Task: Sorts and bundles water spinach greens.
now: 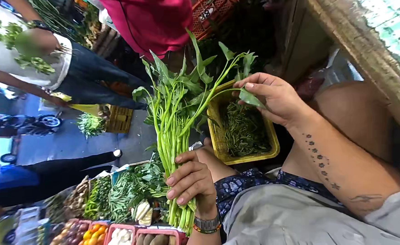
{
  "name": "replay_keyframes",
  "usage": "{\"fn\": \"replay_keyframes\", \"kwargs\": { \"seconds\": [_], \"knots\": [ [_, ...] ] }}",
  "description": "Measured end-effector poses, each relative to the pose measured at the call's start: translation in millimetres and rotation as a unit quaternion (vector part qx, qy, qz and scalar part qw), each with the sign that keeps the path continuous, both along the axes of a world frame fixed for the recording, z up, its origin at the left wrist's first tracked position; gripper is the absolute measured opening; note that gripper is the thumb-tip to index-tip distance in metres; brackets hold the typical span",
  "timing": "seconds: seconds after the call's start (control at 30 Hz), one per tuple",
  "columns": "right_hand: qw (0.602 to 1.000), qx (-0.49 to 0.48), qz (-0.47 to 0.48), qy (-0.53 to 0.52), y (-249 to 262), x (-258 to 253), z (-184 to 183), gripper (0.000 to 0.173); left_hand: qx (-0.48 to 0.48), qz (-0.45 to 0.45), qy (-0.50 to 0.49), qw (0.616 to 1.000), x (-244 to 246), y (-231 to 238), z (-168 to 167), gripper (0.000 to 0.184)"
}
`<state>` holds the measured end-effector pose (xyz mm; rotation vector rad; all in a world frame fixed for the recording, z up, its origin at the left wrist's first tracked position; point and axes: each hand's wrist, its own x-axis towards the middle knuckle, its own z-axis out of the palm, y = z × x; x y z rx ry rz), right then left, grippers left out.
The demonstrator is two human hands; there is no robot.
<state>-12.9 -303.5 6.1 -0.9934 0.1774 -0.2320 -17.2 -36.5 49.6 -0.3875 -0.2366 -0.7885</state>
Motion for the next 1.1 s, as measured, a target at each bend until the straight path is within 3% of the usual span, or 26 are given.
{"fn": "replay_keyframes", "kwargs": {
  "seconds": [0.07, 0.17, 0.23, 0.27, 0.33, 0.37, 0.43, 0.47, 0.53, 0.63, 0.7, 0.77, 0.83, 0.87, 0.93, 0.97, 1.03, 1.1],
  "knots": [
    [0.987, -0.152, -0.038, 0.017, 11.1, 1.8, -4.4, 0.019, 0.003, -0.024, -0.002, 1.0, -2.7, -2.3, -0.1, 0.04],
    [0.875, -0.454, -0.168, 0.01, 31.9, 0.8, -15.5, 0.024, 0.0, -0.039, 0.001, 0.999, -7.1, -8.4, -1.9, 0.037],
    [0.831, -0.508, -0.213, -0.072, 46.2, -0.3, -18.3, 0.017, -0.003, -0.041, 0.001, 0.999, -9.9, -13.5, -3.1, 0.037],
    [0.841, -0.498, -0.187, -0.099, 53.0, -1.9, -16.6, 0.014, -0.003, -0.041, 0.002, 0.999, -11.4, -17.0, -4.2, 0.036],
    [0.911, -0.408, -0.022, -0.062, 63.3, -8.7, -9.4, 0.016, 0.0, -0.05, 0.004, 0.999, -14.7, -23.5, -6.1, 0.033],
    [0.939, -0.329, 0.099, -0.002, 65.4, -9.6, -5.6, 0.027, 0.006, -0.056, 0.006, 0.998, -16.0, -25.8, -6.8, 0.031],
    [0.945, -0.148, 0.279, 0.085, 68.7, -5.2, -8.2, 0.049, 0.015, -0.08, 0.009, 0.997, -16.8, -29.4, -7.7, 0.029],
    [0.945, -0.048, 0.307, 0.102, 72.3, -4.7, -10.3, 0.054, 0.017, -0.092, 0.005, 0.996, -17.1, -31.9, -7.9, 0.03],
    [0.941, 0.137, 0.297, 0.084, 81.6, -7.3, -7.8, 0.05, 0.013, -0.115, -0.005, 0.993, -20.1, -37.9, -10.0, 0.03],
    [0.908, 0.291, 0.301, 0.008, 95.0, -13.0, 1.4, 0.035, 0.004, -0.167, 0.002, 0.986, -30.1, -47.8, -15.2, 0.031],
    [0.911, 0.322, 0.256, 0.009, 98.1, -13.1, 3.5, 0.026, 0.023, -0.207, 0.017, 0.978, -31.7, -47.2, -20.4, 0.042],
    [0.933, 0.28, 0.225, 0.032, 87.9, -9.7, 3.9, 0.029, 0.137, -0.245, -0.001, 0.96, -21.3, -31.7, -37.1, 0.054],
    [0.958, 0.193, 0.201, 0.061, 75.3, -4.7, 2.6, 0.04, 0.346, -0.237, -0.07, 0.905, -4.0, -8.1, -59.7, 0.07],
    [0.969, 0.149, 0.182, 0.073, 70.5, -2.2, 1.9, 0.045, 0.457, -0.195, -0.116, 0.86, 3.5, 0.1, -65.8, 0.077],
    [0.985, 0.07, 0.133, 0.089, 65.6, 2.6, -0.6, 0.055, 0.59, -0.121, -0.219, 0.767, 18.4, 9.6, -67.1, 0.097],
    [0.989, 0.035, 0.106, 0.1, 65.8, 4.0, -2.6, 0.058, 0.632, -0.086, -0.275, 0.719, 22.2, 9.8, -63.1, 0.097],
    [0.988, -0.022, 0.073, 0.135, 71.8, 4.3, -7.8, 0.063, 0.708, -0.029, -0.377, 0.597, 20.9, 1.0, -52.5, 0.089],
    [0.981, -0.065, 0.064, 0.171, 76.5, 2.6, -13.1, 0.067, 0.792, 0.035, -0.415, 0.447, 12.8, -15.5, -52.6, 0.08]
  ]
}}
